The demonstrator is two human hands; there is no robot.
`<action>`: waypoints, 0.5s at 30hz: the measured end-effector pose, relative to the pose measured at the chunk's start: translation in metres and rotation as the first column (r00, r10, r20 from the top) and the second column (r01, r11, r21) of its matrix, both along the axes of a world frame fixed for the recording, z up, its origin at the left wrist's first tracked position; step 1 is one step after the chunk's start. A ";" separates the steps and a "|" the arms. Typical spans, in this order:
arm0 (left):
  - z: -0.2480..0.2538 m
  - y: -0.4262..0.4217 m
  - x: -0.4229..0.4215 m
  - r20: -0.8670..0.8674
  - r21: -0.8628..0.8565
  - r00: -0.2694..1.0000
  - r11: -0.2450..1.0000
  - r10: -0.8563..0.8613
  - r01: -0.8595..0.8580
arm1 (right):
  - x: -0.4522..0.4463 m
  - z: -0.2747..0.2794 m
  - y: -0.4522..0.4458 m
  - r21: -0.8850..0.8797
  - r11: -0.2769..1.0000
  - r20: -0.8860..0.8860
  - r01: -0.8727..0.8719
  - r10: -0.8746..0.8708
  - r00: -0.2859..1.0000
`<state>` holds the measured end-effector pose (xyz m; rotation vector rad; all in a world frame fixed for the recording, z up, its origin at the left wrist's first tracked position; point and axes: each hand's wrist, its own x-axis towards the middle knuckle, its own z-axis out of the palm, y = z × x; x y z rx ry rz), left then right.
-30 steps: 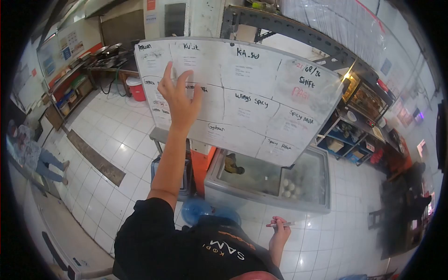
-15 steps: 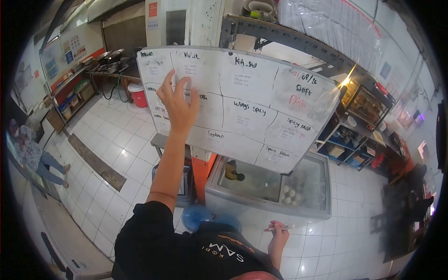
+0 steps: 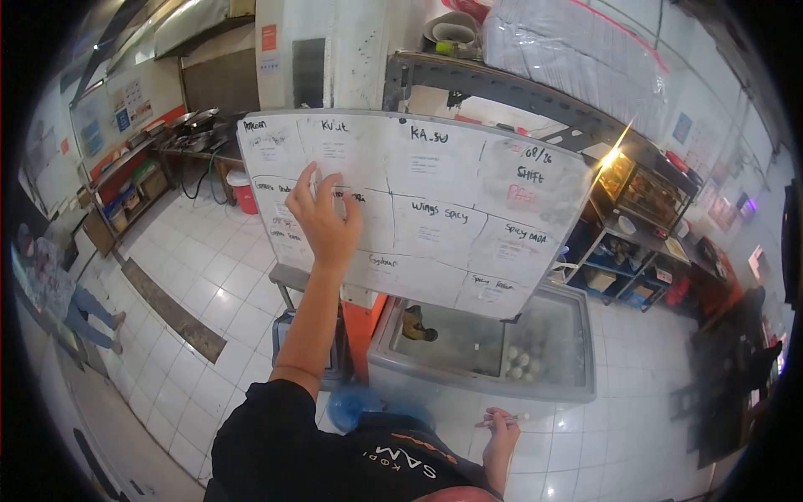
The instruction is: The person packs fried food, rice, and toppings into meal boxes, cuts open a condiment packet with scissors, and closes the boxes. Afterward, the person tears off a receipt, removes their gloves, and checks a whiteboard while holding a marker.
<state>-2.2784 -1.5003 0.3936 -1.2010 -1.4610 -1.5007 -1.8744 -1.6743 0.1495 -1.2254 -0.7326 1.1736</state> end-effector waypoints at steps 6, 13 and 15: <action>0.004 0.001 0.016 0.006 0.013 0.998 0.998 -0.055 0.055 | 0.007 -0.010 0.002 0.019 0.999 -0.031 0.036 -0.036 0.999; 0.018 0.006 0.049 -0.145 0.024 0.942 0.950 -0.304 0.311 | 0.007 -0.009 -0.001 0.038 0.999 -0.020 0.032 -0.032 0.999; 0.030 0.006 0.059 -0.185 0.057 0.947 0.959 -0.261 0.276 | 0.008 -0.015 0.000 0.027 0.999 -0.051 0.035 -0.034 0.998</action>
